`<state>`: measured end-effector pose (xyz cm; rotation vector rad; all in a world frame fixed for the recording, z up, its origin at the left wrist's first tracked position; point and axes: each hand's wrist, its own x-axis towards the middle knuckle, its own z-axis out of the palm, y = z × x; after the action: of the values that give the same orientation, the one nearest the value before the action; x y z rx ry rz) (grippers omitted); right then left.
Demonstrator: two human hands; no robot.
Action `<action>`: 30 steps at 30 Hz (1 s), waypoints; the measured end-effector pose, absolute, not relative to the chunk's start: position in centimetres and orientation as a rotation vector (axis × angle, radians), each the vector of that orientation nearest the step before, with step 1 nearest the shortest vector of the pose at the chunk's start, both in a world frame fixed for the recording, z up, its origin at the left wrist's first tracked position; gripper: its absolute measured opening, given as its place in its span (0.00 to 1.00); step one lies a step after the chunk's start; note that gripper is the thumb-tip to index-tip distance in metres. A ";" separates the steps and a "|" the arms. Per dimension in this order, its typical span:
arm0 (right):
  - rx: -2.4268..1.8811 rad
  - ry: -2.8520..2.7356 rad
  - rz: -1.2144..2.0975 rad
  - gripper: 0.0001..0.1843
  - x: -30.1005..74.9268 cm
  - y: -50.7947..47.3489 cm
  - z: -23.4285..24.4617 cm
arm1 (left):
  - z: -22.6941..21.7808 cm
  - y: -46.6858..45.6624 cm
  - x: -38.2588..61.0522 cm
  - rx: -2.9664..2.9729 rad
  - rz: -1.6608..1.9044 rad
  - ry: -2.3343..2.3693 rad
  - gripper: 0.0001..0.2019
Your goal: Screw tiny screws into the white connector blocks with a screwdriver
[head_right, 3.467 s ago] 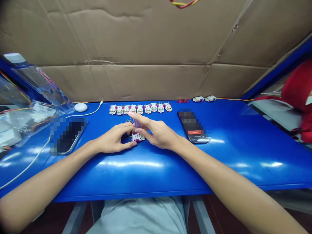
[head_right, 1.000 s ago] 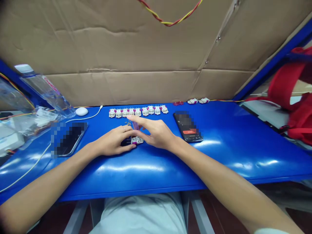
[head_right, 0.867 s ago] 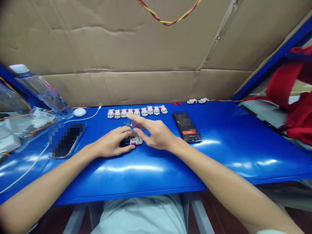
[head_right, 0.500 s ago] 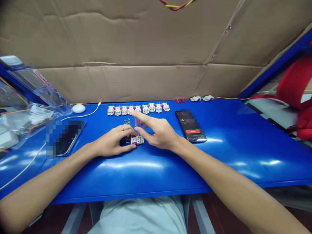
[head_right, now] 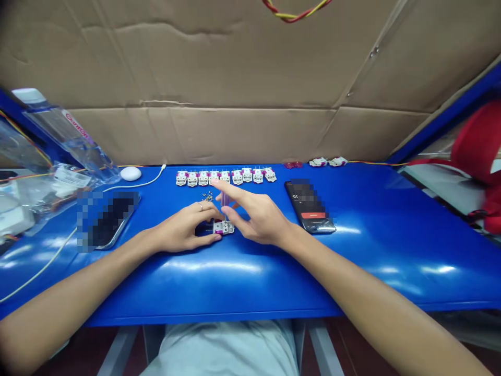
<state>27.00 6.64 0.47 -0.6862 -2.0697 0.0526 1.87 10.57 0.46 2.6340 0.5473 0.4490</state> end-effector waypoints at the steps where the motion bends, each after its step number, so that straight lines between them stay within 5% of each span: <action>1: -0.683 -2.069 0.052 0.34 27.0 6.6 0.5 | 0.5 10.6 1.9 2.639 0.447 0.546 0.16; 30: -0.713 -2.062 -0.002 0.31 27.0 6.7 0.4 | 0.8 10.4 1.9 2.761 0.410 0.544 0.17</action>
<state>26.96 6.67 0.39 -0.7131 -2.0625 -0.0021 1.87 10.39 0.83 2.7615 0.5445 0.4103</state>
